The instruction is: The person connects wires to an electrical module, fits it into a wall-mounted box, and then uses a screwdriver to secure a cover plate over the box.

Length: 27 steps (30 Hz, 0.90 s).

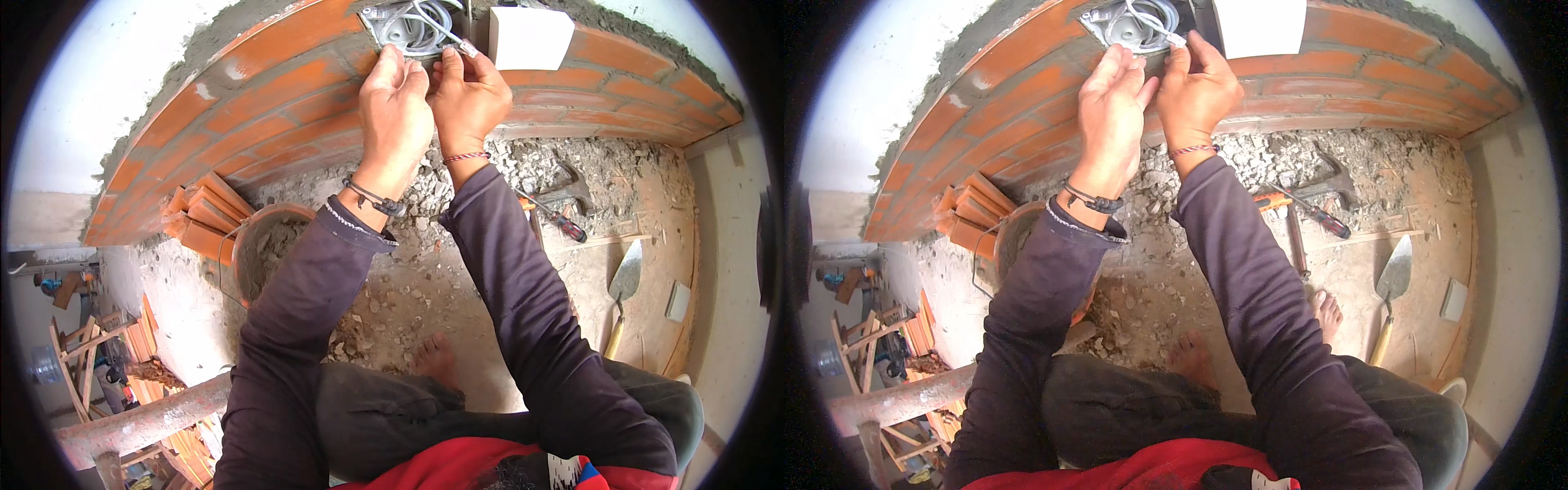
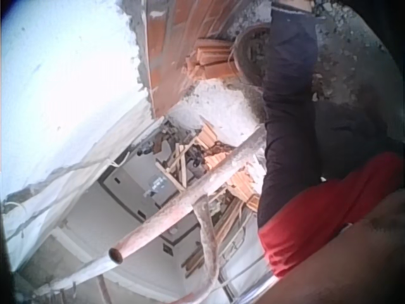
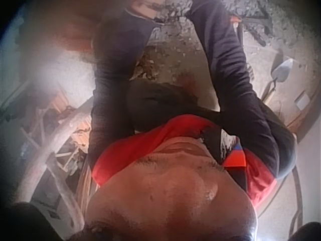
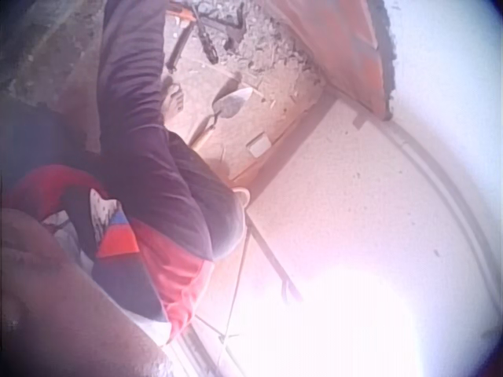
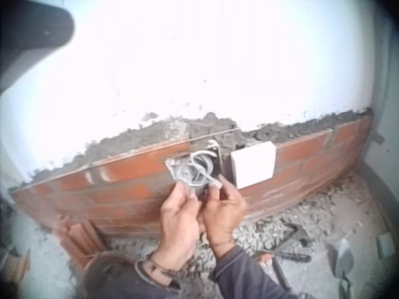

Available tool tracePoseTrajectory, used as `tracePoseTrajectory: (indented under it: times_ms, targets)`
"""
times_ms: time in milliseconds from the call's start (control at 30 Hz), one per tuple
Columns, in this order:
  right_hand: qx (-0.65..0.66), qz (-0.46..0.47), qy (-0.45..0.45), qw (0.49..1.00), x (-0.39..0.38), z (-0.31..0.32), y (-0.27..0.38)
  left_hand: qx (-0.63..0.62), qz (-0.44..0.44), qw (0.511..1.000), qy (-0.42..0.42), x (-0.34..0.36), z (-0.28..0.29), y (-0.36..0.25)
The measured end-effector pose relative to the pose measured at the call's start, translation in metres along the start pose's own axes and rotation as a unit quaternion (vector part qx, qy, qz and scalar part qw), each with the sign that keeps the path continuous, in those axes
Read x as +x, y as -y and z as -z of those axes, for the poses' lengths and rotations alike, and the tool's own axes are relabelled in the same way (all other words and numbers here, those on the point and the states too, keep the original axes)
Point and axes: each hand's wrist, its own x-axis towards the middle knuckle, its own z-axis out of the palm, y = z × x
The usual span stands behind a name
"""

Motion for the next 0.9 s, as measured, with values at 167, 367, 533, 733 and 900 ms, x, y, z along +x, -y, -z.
tracePoseTrajectory:
  times_ms: [167, 367, 533, 733, 900]
  targets:
    - [-0.134, 0.157, 0.01, 0.978, -0.003, 0.007, 0.007, 0.028, -0.02, 0.999, -0.007, 0.002, 0.002, 0.006]
    - [-0.035, 0.015, -0.002, 0.999, -0.012, 0.003, 0.022, 0.076, -0.047, 0.996, -0.023, 0.0, 0.002, 0.01]
    - [0.027, -0.032, 0.026, 0.999, -0.018, 0.005, 0.028, 0.076, -0.039, 0.996, 0.002, -0.001, 0.006, 0.004]
    - [-0.035, 0.045, 0.11, 0.992, -0.012, 0.017, 0.025, 0.068, -0.017, 0.998, 0.008, 0.003, 0.006, 0.001]
    - [-0.07, 0.052, 0.153, 0.984, -0.008, 0.015, 0.022, 0.143, -0.01, 0.99, -0.007, 0.003, 0.003, -0.006]
